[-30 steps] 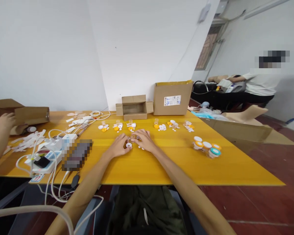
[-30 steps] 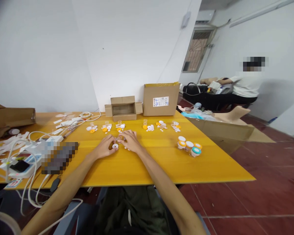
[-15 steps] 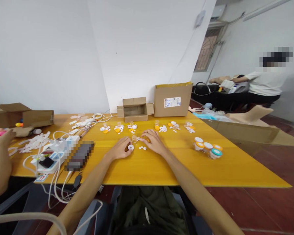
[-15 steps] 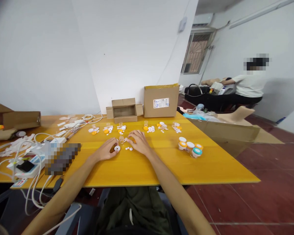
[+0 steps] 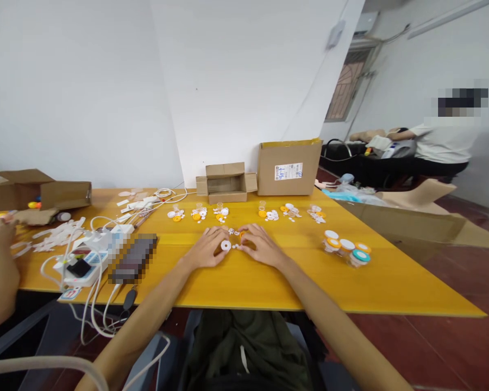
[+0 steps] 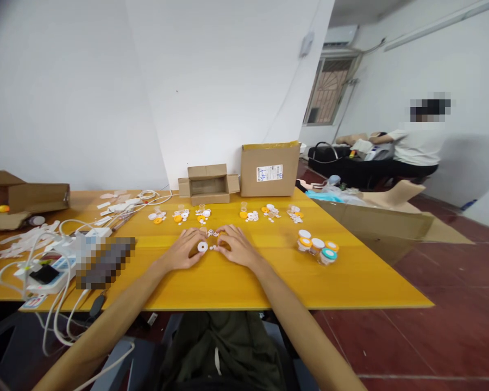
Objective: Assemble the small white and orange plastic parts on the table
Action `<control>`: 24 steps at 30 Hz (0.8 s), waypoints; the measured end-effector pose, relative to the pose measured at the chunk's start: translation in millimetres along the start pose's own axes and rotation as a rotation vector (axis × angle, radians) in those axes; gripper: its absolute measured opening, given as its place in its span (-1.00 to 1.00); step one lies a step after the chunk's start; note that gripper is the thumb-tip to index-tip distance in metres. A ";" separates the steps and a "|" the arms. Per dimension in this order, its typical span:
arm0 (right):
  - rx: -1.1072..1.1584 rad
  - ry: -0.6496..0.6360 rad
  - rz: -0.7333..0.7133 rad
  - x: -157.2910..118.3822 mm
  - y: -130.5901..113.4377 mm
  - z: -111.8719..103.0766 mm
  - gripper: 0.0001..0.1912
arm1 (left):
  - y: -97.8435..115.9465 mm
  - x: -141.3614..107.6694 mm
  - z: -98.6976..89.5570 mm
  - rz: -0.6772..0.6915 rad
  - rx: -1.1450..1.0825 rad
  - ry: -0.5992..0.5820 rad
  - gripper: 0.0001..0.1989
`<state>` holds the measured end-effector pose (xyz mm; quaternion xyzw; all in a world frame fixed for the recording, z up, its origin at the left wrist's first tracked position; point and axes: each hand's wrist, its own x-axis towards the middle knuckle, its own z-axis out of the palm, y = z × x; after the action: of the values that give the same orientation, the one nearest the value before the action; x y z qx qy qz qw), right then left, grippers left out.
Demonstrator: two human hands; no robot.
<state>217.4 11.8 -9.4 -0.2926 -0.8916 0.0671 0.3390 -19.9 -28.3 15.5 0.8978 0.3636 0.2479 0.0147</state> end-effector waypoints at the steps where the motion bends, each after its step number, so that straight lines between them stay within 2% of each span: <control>1: -0.003 0.000 -0.001 0.0 0.7 0.7 -0.88 | 0.3 0.3 0.2 0.007 0.000 -0.009 -0.86; 7: -0.012 0.001 0.031 0.9 0.7 -0.3 -0.90 | -3.2 -0.8 3.2 0.025 0.002 -0.019 -0.87; 14: -0.021 -0.001 0.142 0.3 -3.5 -3.3 -0.94 | -8.9 -2.9 5.8 -0.004 0.045 -0.008 -0.80; 19: -0.043 -0.025 0.165 0.7 -4.5 -3.8 -0.90 | -9.6 -2.9 6.2 -0.020 0.081 0.009 -0.82; 24: -0.051 -0.001 0.167 2.1 -1.9 -2.7 -0.89 | -4.9 -3.2 6.5 0.028 0.031 -0.003 -0.81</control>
<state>217.0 11.2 -5.6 -0.3744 -0.8657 0.0724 0.3243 -22.1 -25.8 7.4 0.9033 0.3548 0.2411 -0.0024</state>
